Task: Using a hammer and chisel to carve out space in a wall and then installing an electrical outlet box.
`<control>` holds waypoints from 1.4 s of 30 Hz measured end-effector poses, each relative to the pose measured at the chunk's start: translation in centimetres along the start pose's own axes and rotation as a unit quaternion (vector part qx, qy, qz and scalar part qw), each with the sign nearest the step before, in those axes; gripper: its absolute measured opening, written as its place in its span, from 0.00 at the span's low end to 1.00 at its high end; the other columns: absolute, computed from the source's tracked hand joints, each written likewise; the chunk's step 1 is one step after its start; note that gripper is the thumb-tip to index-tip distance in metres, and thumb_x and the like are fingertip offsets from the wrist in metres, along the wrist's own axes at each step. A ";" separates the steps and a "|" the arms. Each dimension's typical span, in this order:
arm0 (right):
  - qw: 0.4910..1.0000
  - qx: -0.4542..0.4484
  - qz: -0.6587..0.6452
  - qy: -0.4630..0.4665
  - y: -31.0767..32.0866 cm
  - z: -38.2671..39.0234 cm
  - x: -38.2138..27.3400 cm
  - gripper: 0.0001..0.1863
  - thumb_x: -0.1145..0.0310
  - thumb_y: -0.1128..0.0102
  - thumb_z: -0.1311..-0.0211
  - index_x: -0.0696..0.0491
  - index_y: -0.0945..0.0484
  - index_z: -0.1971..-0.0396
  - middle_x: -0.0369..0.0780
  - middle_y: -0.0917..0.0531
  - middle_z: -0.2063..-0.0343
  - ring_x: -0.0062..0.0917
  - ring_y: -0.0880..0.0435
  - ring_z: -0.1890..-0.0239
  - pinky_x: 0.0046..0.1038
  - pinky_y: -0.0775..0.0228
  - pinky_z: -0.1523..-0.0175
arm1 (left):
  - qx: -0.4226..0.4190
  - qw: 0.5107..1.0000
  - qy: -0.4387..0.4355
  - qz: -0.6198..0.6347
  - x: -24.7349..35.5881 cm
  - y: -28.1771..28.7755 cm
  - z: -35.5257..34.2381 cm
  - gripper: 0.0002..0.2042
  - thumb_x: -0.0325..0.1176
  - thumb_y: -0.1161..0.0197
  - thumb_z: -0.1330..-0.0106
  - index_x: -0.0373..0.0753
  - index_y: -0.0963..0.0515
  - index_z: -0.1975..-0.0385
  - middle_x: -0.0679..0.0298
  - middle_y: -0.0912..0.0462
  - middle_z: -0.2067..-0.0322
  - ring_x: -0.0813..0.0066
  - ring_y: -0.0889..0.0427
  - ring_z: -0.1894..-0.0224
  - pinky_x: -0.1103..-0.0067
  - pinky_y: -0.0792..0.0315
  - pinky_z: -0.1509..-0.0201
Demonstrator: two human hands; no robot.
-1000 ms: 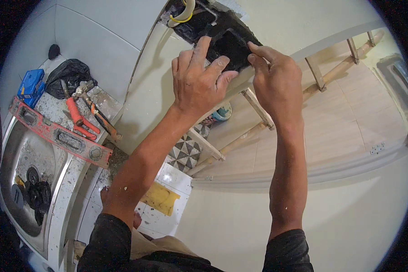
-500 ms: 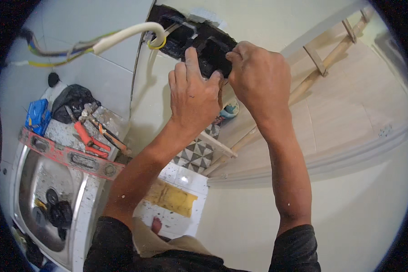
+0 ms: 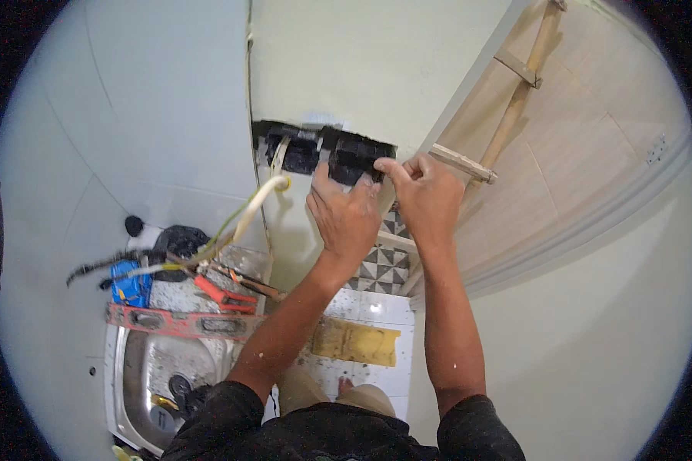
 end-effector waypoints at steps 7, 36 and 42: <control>0.991 0.013 -0.065 -0.113 -1.3 1.3 1.6 0.24 0.57 0.30 0.54 0.60 0.30 0.90 0.40 0.33 0.93 0.18 0.39 0.88 0.27 0.42 0.81 | -0.014 0.999 -0.008 0.031 -0.3 -0.6 0.4 0.08 0.32 0.36 0.48 0.39 0.21 0.68 0.37 0.37 0.51 0.50 0.34 0.57 0.63 0.39 0.57; 0.991 0.132 0.005 -0.005 -1.8 2.4 -2.4 0.11 0.62 0.37 0.50 0.55 0.19 0.76 0.45 0.19 0.78 0.35 0.19 0.77 0.30 0.29 0.70 | -0.040 0.994 -0.017 0.105 -1.5 1.3 0.3 0.07 0.32 0.41 0.43 0.39 0.21 0.68 0.42 0.39 0.49 0.42 0.36 0.50 0.59 0.41 0.48; 0.986 0.089 -0.008 0.141 -4.0 2.0 -7.2 0.15 0.55 0.35 0.51 0.54 0.21 0.79 0.43 0.21 0.79 0.40 0.22 0.77 0.36 0.30 0.71 | -0.091 0.988 -0.016 0.122 -1.6 2.3 -0.4 0.35 0.39 0.39 0.46 0.29 0.46 0.42 0.46 0.37 0.49 0.49 0.35 0.55 0.64 0.41 0.49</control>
Point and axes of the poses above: each hand's wrist, its own z-axis away from the middle knuckle, its own y-axis out of the back of the hand, x = y × z, the point moved 5 cm from there along -z, towards the middle knuckle
